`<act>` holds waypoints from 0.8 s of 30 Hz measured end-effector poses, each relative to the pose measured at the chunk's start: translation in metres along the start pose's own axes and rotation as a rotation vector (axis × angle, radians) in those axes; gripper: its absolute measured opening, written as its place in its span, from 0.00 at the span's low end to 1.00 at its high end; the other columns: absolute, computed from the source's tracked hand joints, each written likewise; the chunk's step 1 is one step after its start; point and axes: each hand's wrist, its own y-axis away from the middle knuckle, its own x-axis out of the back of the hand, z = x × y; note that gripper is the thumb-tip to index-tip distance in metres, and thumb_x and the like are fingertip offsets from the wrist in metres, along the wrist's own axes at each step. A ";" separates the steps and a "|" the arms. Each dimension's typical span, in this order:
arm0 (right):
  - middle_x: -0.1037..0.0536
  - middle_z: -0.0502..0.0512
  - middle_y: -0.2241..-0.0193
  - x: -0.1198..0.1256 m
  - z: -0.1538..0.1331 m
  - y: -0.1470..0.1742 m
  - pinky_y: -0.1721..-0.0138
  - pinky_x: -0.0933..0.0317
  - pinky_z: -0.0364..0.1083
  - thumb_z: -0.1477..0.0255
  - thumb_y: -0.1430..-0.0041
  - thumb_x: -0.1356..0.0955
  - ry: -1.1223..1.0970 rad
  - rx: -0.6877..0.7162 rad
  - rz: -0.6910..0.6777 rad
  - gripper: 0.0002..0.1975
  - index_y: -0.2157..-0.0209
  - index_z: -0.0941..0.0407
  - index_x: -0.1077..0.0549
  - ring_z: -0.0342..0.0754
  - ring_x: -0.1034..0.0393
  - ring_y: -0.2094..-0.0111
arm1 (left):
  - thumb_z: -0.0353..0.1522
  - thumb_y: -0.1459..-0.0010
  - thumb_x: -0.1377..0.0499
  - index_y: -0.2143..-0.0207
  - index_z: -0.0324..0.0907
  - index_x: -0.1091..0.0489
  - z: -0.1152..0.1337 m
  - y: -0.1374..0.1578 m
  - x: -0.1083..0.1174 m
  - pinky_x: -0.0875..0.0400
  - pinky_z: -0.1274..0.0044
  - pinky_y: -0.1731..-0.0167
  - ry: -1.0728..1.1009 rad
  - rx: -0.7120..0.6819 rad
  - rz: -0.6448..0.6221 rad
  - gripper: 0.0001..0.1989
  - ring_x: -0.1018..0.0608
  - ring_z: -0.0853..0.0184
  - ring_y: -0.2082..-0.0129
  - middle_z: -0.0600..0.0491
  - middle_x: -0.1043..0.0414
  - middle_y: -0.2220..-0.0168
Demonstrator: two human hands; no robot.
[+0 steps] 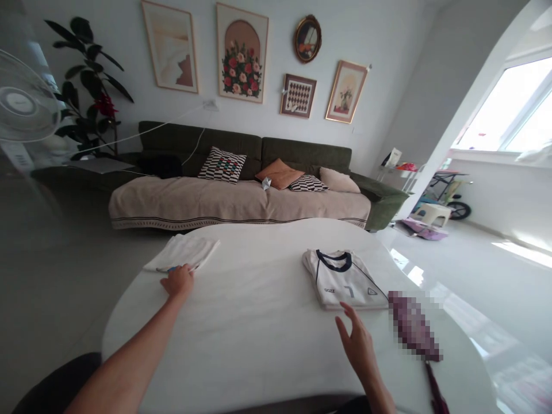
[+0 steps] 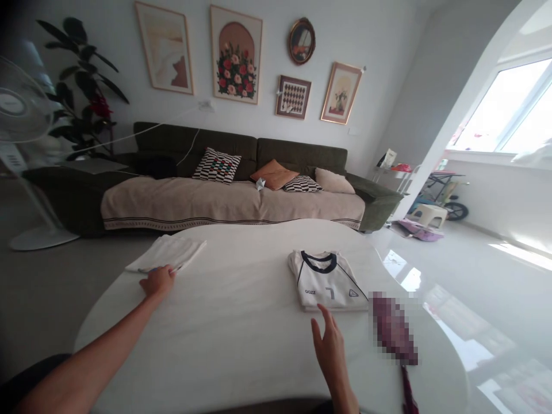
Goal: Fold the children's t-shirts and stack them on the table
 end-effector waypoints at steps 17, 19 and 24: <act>0.27 0.58 0.60 -0.017 -0.100 0.044 0.61 0.37 0.47 0.67 0.45 0.40 -0.351 0.103 -0.287 0.15 0.56 0.54 0.32 0.47 0.30 0.64 | 0.24 0.53 0.48 0.75 0.35 0.32 0.018 0.038 0.005 0.36 0.68 0.63 -0.092 -0.204 -0.174 0.05 0.26 0.56 0.64 0.40 0.29 0.68; 0.26 0.57 0.63 -0.021 -0.096 0.058 0.62 0.37 0.47 0.67 0.45 0.39 -0.358 0.080 -0.310 0.15 0.57 0.54 0.31 0.47 0.30 0.65 | 0.24 0.53 0.48 0.80 0.37 0.34 0.010 0.040 0.002 0.35 0.68 0.68 -0.116 -0.180 -0.208 0.06 0.26 0.55 0.67 0.42 0.29 0.73; 0.26 0.57 0.65 -0.027 -0.109 0.066 0.60 0.38 0.47 0.64 0.45 0.38 -0.429 0.047 -0.370 0.15 0.58 0.55 0.31 0.48 0.30 0.64 | 0.28 0.48 0.48 0.78 0.40 0.35 0.066 0.063 0.010 0.36 0.75 0.68 -0.011 -0.379 -0.279 0.07 0.27 0.64 0.70 0.51 0.30 0.74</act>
